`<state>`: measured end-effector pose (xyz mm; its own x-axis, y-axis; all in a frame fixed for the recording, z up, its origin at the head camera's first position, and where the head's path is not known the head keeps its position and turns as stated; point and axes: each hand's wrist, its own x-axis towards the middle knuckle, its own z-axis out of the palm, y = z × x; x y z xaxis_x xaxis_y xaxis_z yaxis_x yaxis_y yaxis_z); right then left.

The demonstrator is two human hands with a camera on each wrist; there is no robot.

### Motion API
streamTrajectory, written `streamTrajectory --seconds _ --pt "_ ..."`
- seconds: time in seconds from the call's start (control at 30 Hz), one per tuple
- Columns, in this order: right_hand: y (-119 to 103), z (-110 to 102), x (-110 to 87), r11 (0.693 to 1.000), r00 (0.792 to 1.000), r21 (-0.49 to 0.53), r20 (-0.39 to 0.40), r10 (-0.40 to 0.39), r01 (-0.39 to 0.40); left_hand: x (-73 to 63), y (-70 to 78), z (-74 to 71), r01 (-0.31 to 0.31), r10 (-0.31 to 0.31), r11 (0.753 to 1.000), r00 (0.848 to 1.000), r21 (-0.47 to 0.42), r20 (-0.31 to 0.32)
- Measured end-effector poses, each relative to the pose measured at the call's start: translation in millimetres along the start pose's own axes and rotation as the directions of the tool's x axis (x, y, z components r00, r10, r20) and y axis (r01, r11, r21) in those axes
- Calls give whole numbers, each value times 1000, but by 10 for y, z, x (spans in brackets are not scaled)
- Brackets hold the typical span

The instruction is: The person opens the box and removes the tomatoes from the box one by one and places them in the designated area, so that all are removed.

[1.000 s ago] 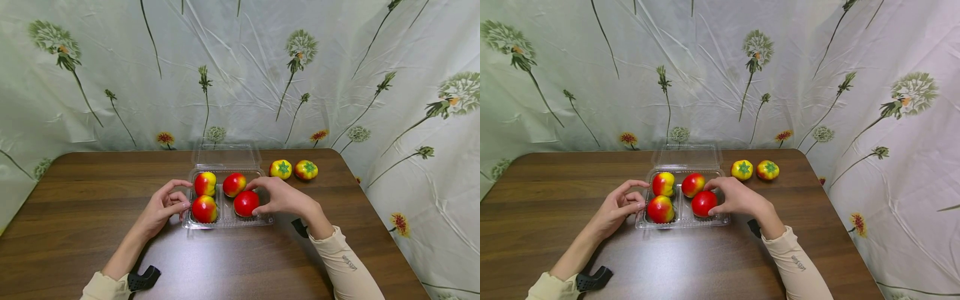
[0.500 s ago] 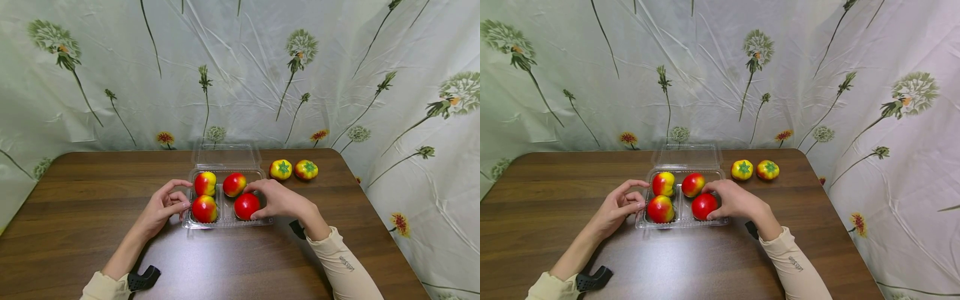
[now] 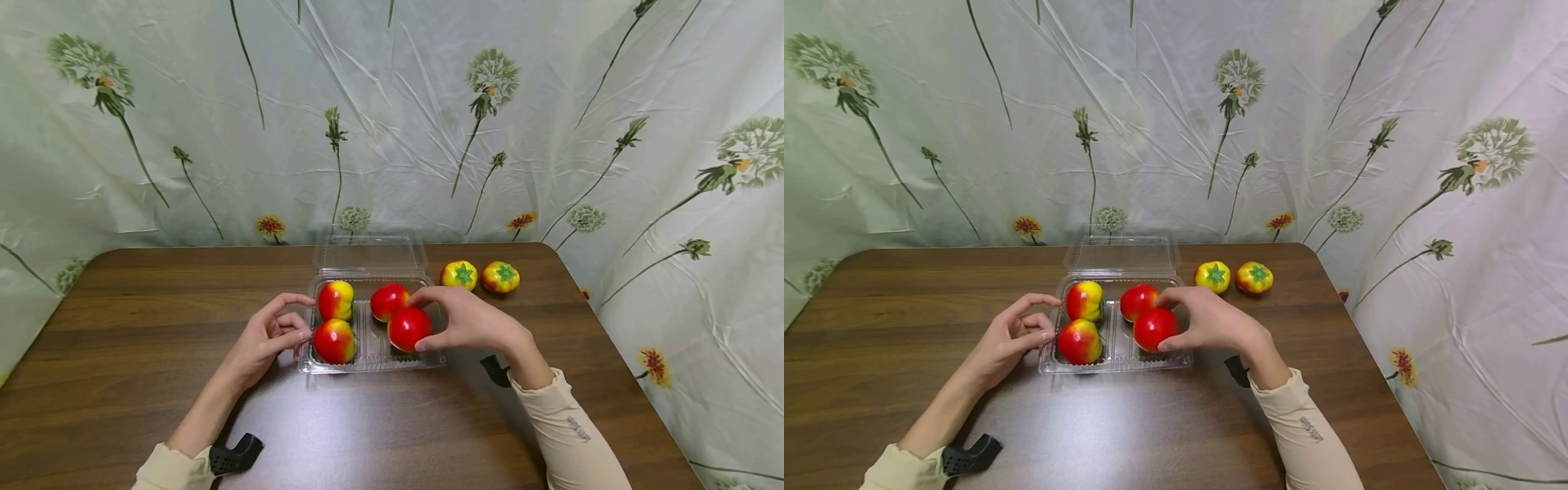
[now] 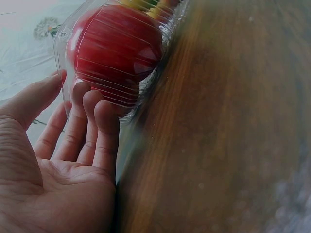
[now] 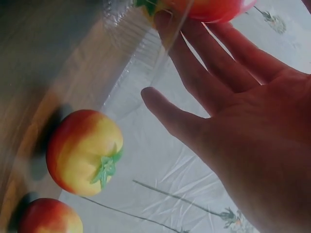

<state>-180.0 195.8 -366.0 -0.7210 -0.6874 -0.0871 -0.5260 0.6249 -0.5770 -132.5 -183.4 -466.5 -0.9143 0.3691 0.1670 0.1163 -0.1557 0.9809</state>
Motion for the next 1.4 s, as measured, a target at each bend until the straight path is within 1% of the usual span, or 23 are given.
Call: streamTrajectory --seconds 0.3,0.43,0.53,0.67,0.8,1.07,1.23,1.4 --pt "37 -92 -17 999 997 38 -64 -35 38 -11 -1 -10 -16 16 1000 1000 -12 5" --pt "43 -105 -2 992 994 107 -96 -51 61 -22 6 -24 -22 22 1000 1000 -13 3" --pt "55 -109 10 982 991 168 -115 -66 85 -24 2 -32 -24 24 1000 1000 -12 1" --pt "62 -107 15 970 986 214 -139 -89 118 -28 -6 -31 -24 24 1000 1000 -15 4" --pt "50 -99 20 969 981 211 -171 -94 130 -40 -4 -27 -25 25 1000 1000 -14 6" --pt "59 -101 24 975 966 183 -249 -75 123 -42 -7 -23 -21 21 1000 1000 -9 3" --pt "81 -92 27 972 957 205 -287 -53 115 -36 0 -29 -6 6 1000 1000 3 -7" --pt "112 -90 9 968 941 214 -336 -50 128 -16 -8 -26 0 0 1000 1000 10 5"
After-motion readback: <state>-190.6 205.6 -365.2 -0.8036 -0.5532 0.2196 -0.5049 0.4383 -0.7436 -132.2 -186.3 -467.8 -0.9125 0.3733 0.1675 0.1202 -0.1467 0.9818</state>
